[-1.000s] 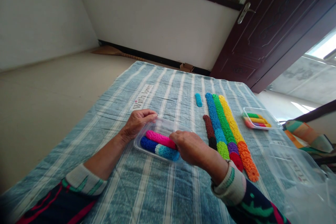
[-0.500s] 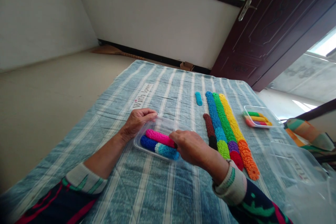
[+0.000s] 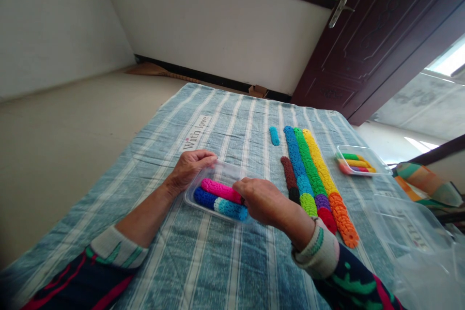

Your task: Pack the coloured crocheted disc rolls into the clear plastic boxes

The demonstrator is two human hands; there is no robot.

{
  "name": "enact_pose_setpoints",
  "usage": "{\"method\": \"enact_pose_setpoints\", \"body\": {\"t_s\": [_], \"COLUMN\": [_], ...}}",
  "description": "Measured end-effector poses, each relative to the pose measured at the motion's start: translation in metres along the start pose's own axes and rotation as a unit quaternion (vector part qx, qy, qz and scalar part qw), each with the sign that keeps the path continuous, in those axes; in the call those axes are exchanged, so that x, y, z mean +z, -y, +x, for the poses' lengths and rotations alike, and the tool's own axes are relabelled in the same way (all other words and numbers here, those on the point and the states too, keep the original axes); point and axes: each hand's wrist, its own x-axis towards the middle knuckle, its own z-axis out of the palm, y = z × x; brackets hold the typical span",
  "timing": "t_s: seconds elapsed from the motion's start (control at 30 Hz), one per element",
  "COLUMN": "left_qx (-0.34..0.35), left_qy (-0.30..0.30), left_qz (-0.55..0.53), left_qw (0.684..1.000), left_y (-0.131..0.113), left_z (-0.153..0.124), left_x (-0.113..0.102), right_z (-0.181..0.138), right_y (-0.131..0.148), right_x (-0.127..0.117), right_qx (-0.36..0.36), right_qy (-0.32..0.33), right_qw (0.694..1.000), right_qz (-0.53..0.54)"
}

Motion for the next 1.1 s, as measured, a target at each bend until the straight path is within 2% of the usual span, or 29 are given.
{"method": "enact_pose_setpoints", "body": {"t_s": [0.47,0.73,0.93,1.0,1.1], "left_qx": [0.001,-0.002,0.004,0.008,-0.005], "left_qy": [-0.004,-0.013,-0.001,-0.004,-0.006], "left_qz": [0.004,0.019,0.022,0.03,0.034], "left_qw": [1.0,1.0,1.0,1.0,0.999], "left_y": [-0.001,-0.003,-0.004,-0.007,-0.01], "left_z": [0.0,-0.001,0.0,0.0,0.0], "left_x": [0.0,0.0,-0.002,-0.003,-0.005], "right_z": [0.009,0.014,0.019,0.02,0.02], "right_y": [-0.002,-0.001,0.01,0.011,0.006], "right_x": [0.011,0.012,0.008,0.006,-0.001], "right_qx": [-0.035,-0.039,-0.037,-0.036,-0.022], "right_qy": [-0.047,-0.043,-0.046,-0.065,-0.137], "right_qw": [0.998,0.998,0.997,0.996,0.99], "right_qz": [-0.02,-0.027,-0.051,-0.047,-0.01]}}
